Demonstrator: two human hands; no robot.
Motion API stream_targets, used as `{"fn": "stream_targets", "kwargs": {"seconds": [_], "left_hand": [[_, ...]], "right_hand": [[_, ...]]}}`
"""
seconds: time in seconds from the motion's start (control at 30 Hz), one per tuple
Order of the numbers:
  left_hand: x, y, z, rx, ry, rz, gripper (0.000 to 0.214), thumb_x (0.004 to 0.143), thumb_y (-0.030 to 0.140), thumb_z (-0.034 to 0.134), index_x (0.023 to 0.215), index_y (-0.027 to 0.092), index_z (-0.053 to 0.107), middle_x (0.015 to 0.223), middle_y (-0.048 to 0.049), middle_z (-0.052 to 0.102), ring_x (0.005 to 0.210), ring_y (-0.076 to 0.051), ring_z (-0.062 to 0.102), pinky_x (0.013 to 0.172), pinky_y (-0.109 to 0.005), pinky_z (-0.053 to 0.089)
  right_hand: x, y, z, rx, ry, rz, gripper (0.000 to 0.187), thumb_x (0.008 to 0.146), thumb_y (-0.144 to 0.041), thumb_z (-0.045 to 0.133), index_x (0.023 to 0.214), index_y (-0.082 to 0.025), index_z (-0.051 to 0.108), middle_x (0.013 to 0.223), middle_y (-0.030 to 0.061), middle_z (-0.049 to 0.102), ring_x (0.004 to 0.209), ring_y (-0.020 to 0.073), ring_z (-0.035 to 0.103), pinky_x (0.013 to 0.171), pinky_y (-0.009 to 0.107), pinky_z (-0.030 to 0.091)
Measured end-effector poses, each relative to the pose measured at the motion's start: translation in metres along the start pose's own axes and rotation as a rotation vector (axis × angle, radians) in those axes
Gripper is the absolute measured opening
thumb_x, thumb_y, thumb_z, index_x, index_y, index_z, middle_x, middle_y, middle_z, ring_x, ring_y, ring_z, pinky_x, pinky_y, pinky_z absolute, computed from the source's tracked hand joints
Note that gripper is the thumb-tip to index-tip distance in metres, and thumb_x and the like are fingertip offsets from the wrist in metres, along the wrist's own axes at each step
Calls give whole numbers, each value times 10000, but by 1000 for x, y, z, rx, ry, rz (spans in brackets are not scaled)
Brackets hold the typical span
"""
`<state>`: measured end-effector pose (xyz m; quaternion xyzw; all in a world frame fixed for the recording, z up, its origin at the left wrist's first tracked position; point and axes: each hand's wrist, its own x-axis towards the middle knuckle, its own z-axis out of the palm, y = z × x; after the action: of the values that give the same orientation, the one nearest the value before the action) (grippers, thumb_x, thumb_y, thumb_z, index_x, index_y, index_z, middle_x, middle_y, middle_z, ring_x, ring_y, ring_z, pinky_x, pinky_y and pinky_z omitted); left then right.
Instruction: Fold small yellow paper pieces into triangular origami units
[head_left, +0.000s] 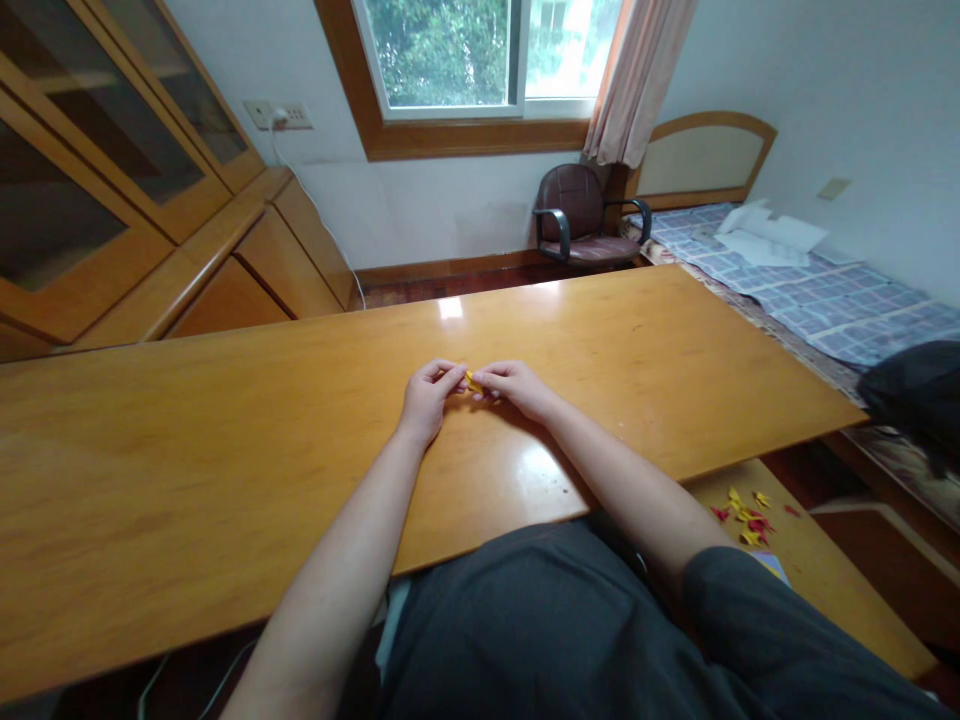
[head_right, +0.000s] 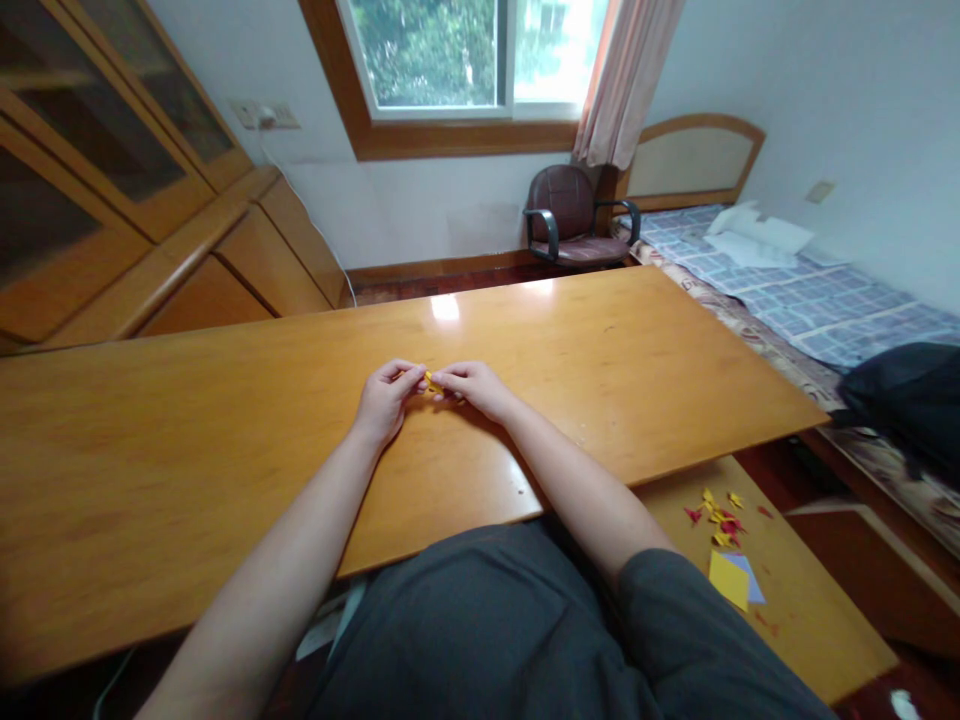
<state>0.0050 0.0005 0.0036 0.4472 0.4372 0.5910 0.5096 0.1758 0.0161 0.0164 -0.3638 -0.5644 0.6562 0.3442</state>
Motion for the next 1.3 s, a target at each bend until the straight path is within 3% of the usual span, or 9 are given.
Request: {"fn": "stream_targets", "kwargs": {"seconds": [0.6, 0.87, 1.03, 1.3], "left_hand": [[0, -4, 0, 25, -14, 0, 256, 682, 383, 786, 705, 162, 659, 647, 9, 642, 608, -101, 585, 647, -228, 496], [-1, -3, -1, 62, 4, 21, 269, 683, 406, 777, 723, 163, 668, 653, 5, 645, 621, -111, 587, 658, -242, 496], [-1, -1, 2, 71, 4, 17, 275, 673, 410, 780, 694, 162, 664, 636, 7, 636, 603, -109, 575, 645, -241, 490], [1, -5, -1, 40, -5, -4, 274, 692, 411, 769, 750, 156, 687, 659, -3, 644, 622, -113, 584, 651, -238, 494]], "right_hand": [[3, 5, -1, -128, 96, -95, 413, 703, -518, 714, 749, -108, 723, 616, 8, 629, 560, 92, 493, 536, 212, 384], [3, 5, 1, -71, 52, -35, 462, 711, -545, 709, 887, -119, 740, 713, 43, 700, 581, 100, 543, 542, 206, 375], [4, 6, 0, -108, 68, -68, 454, 707, -536, 712, 849, -107, 746, 697, 46, 696, 563, 92, 503, 542, 213, 382], [3, 4, 1, -132, 106, -115, 379, 701, -479, 723, 784, -110, 741, 682, 43, 695, 608, 114, 551, 615, 236, 421]]}}
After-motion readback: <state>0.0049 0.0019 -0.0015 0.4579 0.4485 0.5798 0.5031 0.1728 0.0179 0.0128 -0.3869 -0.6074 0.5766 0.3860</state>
